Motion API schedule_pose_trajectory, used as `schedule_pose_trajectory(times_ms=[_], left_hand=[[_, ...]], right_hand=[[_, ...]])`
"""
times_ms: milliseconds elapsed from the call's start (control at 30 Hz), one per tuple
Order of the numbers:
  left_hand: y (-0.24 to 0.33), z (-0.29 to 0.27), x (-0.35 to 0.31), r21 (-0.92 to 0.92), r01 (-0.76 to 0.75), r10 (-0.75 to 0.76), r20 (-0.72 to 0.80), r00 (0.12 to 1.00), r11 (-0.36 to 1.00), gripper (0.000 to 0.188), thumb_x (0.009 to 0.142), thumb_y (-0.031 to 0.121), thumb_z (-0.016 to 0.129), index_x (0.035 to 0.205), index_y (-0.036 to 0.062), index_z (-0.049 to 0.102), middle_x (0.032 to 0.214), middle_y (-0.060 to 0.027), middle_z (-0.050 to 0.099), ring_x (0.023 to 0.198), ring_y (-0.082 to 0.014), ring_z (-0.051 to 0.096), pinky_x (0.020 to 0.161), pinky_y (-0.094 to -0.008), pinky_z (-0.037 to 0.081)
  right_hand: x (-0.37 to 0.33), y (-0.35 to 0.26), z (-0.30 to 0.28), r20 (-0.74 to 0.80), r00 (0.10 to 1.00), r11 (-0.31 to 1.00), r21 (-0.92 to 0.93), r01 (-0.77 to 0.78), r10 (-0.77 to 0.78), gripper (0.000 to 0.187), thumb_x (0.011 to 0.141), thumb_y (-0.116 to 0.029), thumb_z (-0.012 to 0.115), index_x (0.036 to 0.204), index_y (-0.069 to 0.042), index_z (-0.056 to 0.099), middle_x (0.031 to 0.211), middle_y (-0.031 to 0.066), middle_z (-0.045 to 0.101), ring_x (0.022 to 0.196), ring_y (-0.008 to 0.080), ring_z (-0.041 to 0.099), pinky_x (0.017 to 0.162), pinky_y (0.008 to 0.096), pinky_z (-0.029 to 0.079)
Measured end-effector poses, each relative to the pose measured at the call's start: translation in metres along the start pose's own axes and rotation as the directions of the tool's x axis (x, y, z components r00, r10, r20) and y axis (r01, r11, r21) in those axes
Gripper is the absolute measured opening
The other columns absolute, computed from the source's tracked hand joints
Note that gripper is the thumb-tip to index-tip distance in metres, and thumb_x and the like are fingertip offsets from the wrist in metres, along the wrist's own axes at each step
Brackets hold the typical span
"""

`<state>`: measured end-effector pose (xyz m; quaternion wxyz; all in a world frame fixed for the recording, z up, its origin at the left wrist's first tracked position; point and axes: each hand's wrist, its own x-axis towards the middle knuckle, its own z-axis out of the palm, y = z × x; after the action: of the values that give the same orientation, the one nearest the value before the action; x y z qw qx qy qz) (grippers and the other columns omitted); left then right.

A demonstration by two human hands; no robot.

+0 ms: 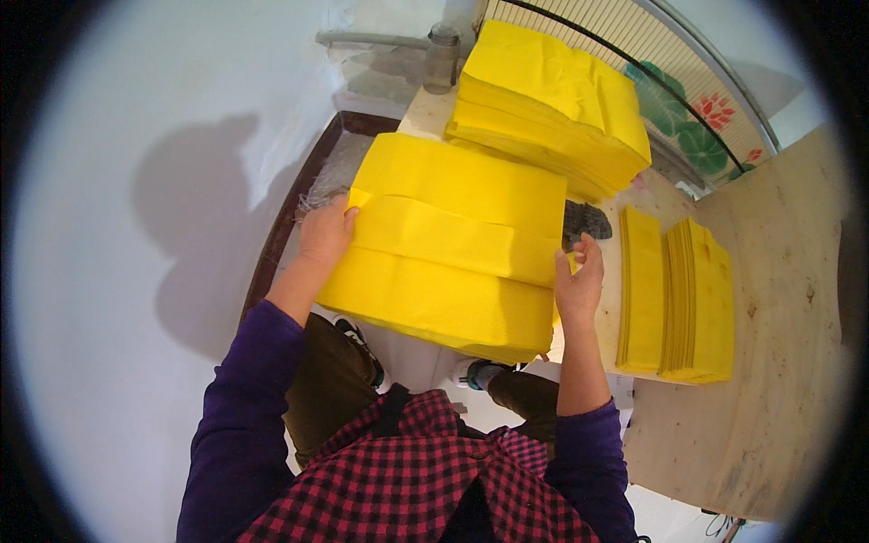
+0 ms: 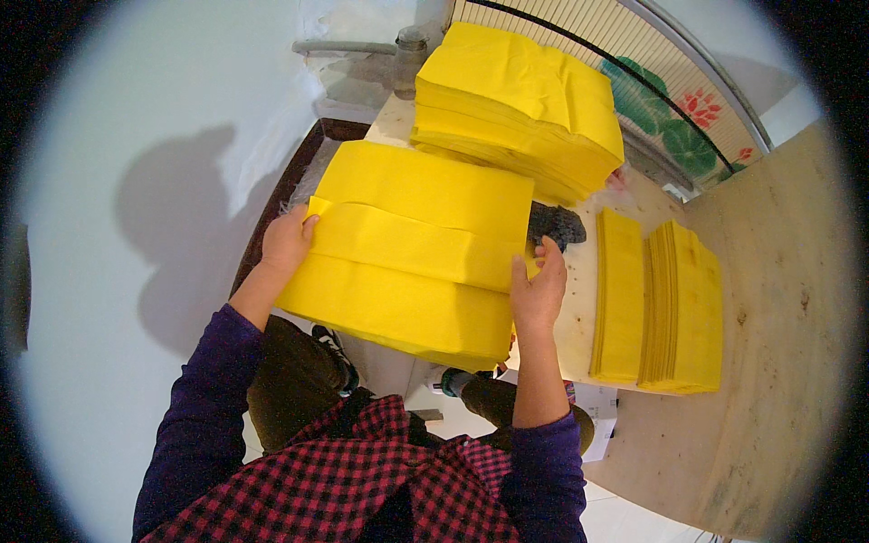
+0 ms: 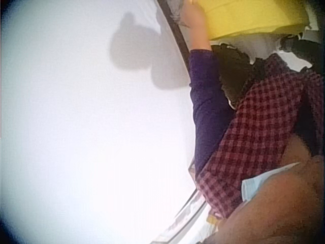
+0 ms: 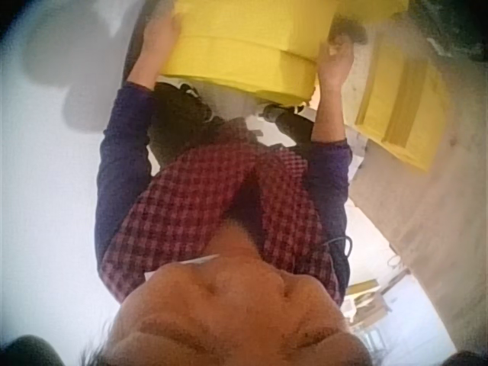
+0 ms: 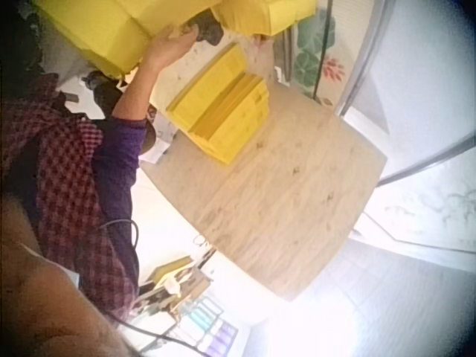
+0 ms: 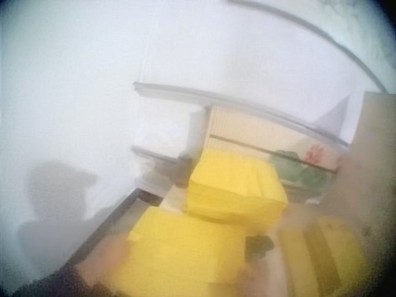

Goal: The person folds yellow fabric pieces on a table, aligning edges and pressing creases. They handle the fabric by hand, stacking folded pieces and occasionally wiping the surface with a dark cloth.

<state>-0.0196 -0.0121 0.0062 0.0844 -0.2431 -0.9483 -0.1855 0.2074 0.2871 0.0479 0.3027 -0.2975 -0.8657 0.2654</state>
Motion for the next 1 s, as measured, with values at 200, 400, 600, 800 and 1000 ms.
schedule_pose_trajectory(times_ms=[200,400,600,800,1000], left_hand=[[0.002,-0.002,0.000,-0.009,0.032,-0.032,0.025,0.999,0.999,0.022,0.091,0.027,0.055,0.091,0.0048,0.056,0.077,-0.0200,0.064,0.074,-0.0402,0.063,0.067,-0.0499,0.048],[-0.002,0.002,-0.002,-0.070,-0.018,0.016,-0.032,0.999,0.997,0.022,0.092,0.029,0.054,0.090,0.0063,0.053,0.074,-0.0218,0.062,0.071,-0.0427,0.061,0.062,-0.0530,0.046],[-0.008,0.007,-0.001,-0.033,-0.060,0.058,-0.049,0.997,0.998,0.023,0.092,0.029,0.054,0.090,0.0064,0.052,0.074,-0.0217,0.062,0.070,-0.0426,0.061,0.062,-0.0524,0.047],[-0.004,0.007,0.001,0.016,0.037,-0.038,0.044,0.998,0.999,0.024,0.093,0.030,0.053,0.095,0.0059,0.056,0.075,-0.0197,0.065,0.072,-0.0390,0.064,0.066,-0.0489,0.049],[-0.003,0.002,0.001,-0.014,0.077,-0.076,0.074,0.994,0.997,0.025,0.093,0.032,0.053,0.096,0.0069,0.054,0.079,-0.0208,0.065,0.076,-0.0403,0.064,0.067,-0.0499,0.049]], right_hand=[[-0.025,-0.077,0.035,0.269,0.908,0.943,0.007,0.333,-0.322,0.057,0.087,-0.026,0.064,0.133,0.001,0.045,0.137,0.0232,0.045,0.128,0.0372,0.041,0.109,0.0435,0.030],[-0.041,-0.154,0.115,0.530,0.776,0.905,-0.037,0.424,-0.342,0.069,0.095,-0.045,0.045,0.142,0.003,0.031,0.151,0.0209,0.026,0.141,0.0331,0.023,0.115,0.0444,0.018],[-0.039,-0.118,0.128,0.566,0.818,0.892,-0.314,0.324,-0.098,0.078,0.095,-0.055,0.034,0.148,0.000,0.020,0.156,0.0172,0.015,0.146,0.0273,0.010,0.117,0.0437,0.007],[-0.027,-0.047,0.082,0.427,0.903,0.832,-0.518,0.199,0.050,0.080,0.094,-0.056,0.035,0.148,0.001,0.017,0.156,0.0177,0.014,0.145,0.0273,0.010,0.117,0.0423,0.007],[-0.027,-0.038,0.069,0.379,0.922,0.839,-0.523,0.148,0.074,0.082,0.094,-0.058,0.035,0.148,0.002,0.018,0.155,0.0192,0.015,0.145,0.0286,0.011,0.117,0.0424,0.009]])
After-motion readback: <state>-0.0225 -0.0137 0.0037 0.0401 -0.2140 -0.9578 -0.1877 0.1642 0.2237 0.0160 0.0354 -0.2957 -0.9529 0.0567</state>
